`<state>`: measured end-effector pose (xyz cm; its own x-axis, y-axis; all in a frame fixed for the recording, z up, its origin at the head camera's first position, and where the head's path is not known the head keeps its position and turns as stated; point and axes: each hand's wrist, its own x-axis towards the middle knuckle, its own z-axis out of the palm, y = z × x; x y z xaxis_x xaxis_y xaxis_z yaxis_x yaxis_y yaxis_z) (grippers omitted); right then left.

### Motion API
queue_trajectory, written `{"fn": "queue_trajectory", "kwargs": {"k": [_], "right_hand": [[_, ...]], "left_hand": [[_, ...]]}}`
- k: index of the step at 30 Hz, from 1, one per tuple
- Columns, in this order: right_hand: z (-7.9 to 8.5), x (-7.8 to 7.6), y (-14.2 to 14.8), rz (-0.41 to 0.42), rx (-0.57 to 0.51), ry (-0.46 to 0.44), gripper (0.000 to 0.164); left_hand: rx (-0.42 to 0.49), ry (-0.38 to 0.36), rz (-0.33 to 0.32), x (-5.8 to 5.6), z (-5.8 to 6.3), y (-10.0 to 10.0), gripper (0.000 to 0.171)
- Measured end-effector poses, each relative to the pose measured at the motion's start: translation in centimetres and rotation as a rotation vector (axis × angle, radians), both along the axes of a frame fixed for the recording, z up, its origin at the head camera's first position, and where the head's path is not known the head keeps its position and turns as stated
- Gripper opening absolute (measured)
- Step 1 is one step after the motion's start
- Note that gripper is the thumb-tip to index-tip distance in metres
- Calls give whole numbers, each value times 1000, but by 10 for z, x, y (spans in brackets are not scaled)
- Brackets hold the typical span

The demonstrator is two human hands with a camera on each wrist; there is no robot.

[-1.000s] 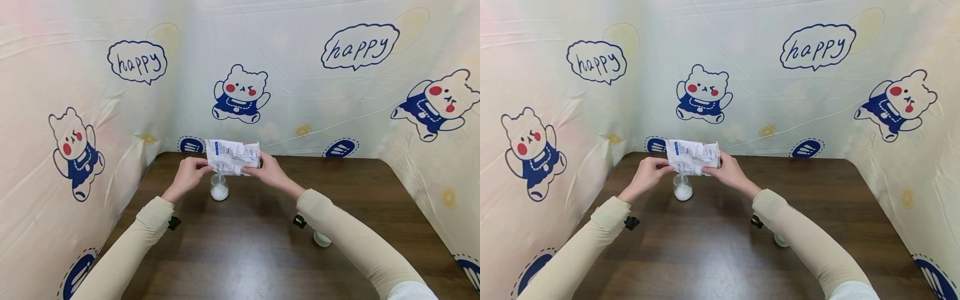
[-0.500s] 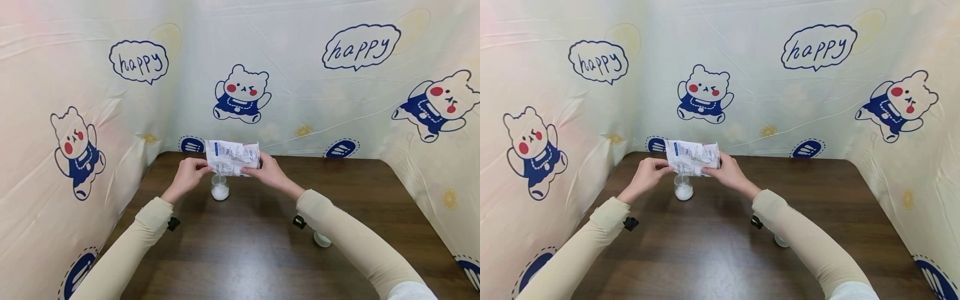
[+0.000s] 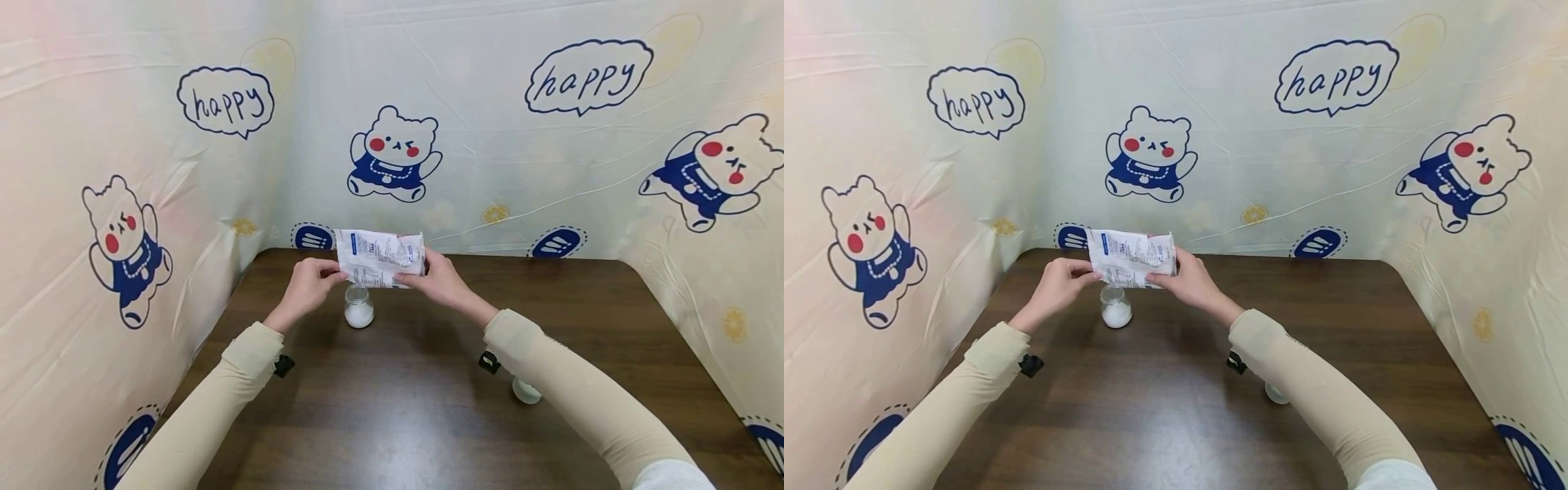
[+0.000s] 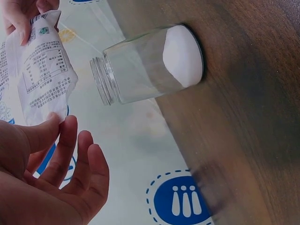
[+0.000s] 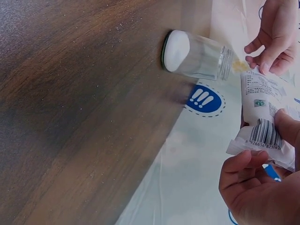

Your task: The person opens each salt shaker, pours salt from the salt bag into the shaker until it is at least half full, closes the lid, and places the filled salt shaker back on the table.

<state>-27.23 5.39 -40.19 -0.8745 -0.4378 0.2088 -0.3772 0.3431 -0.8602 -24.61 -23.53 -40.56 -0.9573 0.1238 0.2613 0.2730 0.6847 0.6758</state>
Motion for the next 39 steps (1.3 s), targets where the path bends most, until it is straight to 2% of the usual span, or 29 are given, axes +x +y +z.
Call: {"fn": "queue_trajectory", "kwargs": {"k": [39], "right_hand": [[-2,-2,0,0,11,9,52]], "left_hand": [[6,-11,0,0,-2,-1,16]]}}
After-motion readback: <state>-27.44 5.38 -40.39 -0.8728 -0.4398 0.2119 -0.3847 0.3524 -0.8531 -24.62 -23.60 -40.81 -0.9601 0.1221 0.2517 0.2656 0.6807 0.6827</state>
